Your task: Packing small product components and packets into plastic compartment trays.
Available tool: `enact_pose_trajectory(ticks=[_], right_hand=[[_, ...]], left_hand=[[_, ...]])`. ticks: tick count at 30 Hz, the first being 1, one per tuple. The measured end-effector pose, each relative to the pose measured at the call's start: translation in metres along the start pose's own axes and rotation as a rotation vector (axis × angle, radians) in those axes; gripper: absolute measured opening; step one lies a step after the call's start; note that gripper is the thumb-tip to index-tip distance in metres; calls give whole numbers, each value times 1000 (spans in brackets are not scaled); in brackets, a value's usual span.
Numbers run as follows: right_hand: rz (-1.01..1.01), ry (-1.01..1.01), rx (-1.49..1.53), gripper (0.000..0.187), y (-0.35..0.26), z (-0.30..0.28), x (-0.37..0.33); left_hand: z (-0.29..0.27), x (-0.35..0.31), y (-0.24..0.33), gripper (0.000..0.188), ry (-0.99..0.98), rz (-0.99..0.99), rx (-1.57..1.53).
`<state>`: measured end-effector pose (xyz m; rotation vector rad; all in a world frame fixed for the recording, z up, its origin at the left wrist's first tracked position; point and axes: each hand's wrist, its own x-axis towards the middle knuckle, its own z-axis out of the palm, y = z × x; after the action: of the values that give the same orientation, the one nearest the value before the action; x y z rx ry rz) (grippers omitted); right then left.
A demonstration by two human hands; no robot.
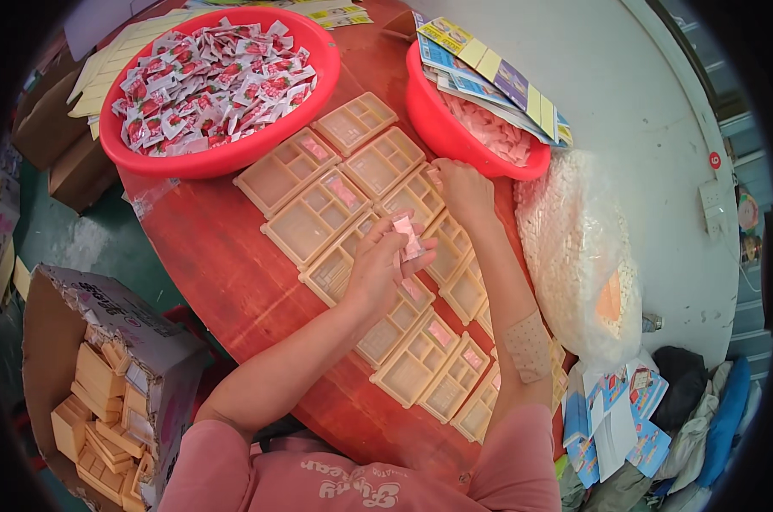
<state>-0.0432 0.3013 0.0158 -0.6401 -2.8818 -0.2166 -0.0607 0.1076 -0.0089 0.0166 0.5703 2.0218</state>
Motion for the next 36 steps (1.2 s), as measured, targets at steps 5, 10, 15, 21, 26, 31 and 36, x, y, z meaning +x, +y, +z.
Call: enact_pose_trajectory(ticks=[5, 10, 15, 21, 26, 31, 36], right_hand=[[36, 232, 313, 25, -3, -12, -17], [-133, -363, 1075, 15, -36, -46, -39], [178, -120, 1104, 16, -37, -44, -14], [32, 213, 245, 24, -42, 4, 46], [81, 69, 131, 25, -46, 22, 62], [3, 96, 587, 27, -36, -10, 30], [22, -591, 1168, 15, -50, -46, -10]], left_hand=[[1, 4, -6, 31, 75, 38, 92], [-3, 3, -5, 31, 110, 104, 113], [2, 0, -2, 35, 121, 101, 32], [2, -3, -1, 33, 76, 78, 21], [0, -3, -2, 35, 76, 79, 51], [4, 1, 2, 35, 153, 161, 33], [-7, 6, 14, 36, 241, 215, 23]])
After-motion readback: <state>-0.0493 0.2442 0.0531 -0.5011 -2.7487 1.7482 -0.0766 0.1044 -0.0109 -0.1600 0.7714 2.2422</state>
